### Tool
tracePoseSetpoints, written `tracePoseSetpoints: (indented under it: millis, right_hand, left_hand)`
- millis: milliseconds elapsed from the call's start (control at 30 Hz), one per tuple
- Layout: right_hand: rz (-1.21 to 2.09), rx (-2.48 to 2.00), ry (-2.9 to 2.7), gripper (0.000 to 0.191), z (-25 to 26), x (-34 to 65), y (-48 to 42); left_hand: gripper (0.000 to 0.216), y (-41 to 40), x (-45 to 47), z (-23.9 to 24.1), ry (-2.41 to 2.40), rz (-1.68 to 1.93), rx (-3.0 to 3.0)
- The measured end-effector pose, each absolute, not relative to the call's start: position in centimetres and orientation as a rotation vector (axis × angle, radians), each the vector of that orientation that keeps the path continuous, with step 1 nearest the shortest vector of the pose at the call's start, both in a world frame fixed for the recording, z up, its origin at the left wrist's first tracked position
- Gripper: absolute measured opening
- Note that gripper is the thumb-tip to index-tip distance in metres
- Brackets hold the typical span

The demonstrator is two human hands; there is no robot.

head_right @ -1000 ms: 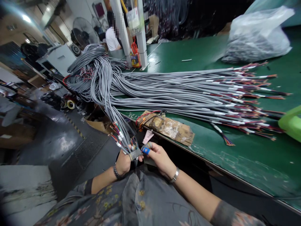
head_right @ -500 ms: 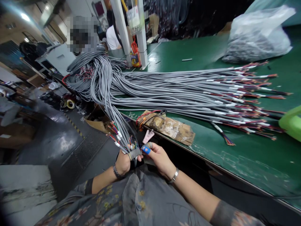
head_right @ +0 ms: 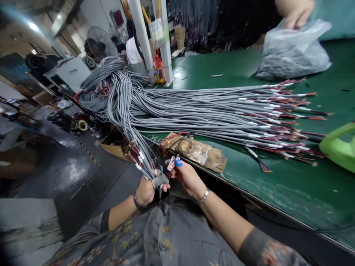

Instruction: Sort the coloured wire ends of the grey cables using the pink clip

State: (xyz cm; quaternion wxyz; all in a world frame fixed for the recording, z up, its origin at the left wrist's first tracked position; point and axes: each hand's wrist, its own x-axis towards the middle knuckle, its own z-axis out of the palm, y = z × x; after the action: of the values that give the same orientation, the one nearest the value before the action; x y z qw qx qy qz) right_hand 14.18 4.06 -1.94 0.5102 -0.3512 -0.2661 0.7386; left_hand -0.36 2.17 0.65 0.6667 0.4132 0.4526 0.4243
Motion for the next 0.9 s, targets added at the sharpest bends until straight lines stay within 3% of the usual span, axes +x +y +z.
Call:
tracePoseSetpoints:
  millis: [400, 700, 900]
  right_hand:
    - [1.838, -0.682, -0.44, 0.032, -2.2, 13.8, 4.5]
    - [1.918, -0.686, -0.444, 0.045, -2.1, 14.2, 4.2]
    - [1.851, -0.727, -0.451, 0.034, -1.7, 14.5, 4.3]
  left_hand:
    - [0.033, 3.0, 0.2, 0.8, 1.06, 0.923, 0.824]
    - [0.035, 2.3, -0.3, 0.6, 1.037, 0.929, 0.9]
    - [0.035, 1.5, -0.7, 0.3, 1.037, 1.014, 1.009]
